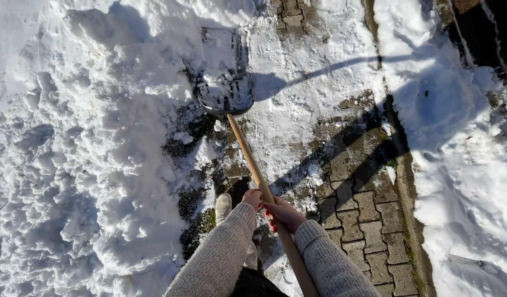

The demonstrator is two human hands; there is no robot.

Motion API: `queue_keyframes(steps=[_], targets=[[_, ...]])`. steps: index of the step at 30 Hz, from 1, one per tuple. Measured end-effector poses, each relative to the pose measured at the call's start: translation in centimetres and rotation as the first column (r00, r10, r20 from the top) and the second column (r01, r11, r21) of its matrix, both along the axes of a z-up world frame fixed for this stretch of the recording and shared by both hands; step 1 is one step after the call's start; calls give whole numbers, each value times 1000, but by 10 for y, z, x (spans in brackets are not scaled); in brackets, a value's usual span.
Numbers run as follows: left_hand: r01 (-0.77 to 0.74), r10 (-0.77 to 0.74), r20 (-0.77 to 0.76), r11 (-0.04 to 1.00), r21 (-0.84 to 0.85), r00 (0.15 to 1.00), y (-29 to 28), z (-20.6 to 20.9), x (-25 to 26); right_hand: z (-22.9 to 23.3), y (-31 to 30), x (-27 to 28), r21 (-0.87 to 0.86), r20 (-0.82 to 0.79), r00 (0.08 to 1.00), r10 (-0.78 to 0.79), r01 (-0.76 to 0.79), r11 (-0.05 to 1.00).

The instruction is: The person shovels snow from a paved path using a snow shovel, lifting the snow and tossing it to the side.

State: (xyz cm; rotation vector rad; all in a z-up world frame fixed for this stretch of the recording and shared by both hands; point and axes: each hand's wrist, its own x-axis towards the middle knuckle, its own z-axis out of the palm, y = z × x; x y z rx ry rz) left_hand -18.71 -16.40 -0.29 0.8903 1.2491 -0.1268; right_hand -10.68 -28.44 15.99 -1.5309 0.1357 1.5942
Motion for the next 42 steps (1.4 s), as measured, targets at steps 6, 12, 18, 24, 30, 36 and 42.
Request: queue_keyframes(steps=[6, 12, 18, 24, 30, 36, 42], targets=[[7, -27, -150, 991, -132, 988, 53, 62, 29, 48, 39, -4, -45, -80, 997, 22, -26, 999], [-342, 337, -94, 821, -457, 937, 92, 27, 65, 100, 83, -3, -185, -32, 998, 56, -61, 981], [-182, 169, -83, 964, -195, 982, 116, 56, 88, 49, 88, 12, 7, 20, 995, 95, -95, 995], [-483, 571, 189, 796, -364, 799, 214, 56, 78, 109, 166, 14, 145, 333, 910, 248, -310, 940], [-525, 629, 521, 774, -353, 577, 297, 141, 9, 136, 229, -7, 135, 545, 711, 444, -597, 791], [-554, 580, 505, 803, -221, 639, 301, 90, 25, 137, 218, -9, 319, 505, 794, 338, -535, 782], [-414, 431, 338, 902, -127, 837, 183, 90, 51, 138, 130, -1, 261, 170, 975, 144, -185, 947]])
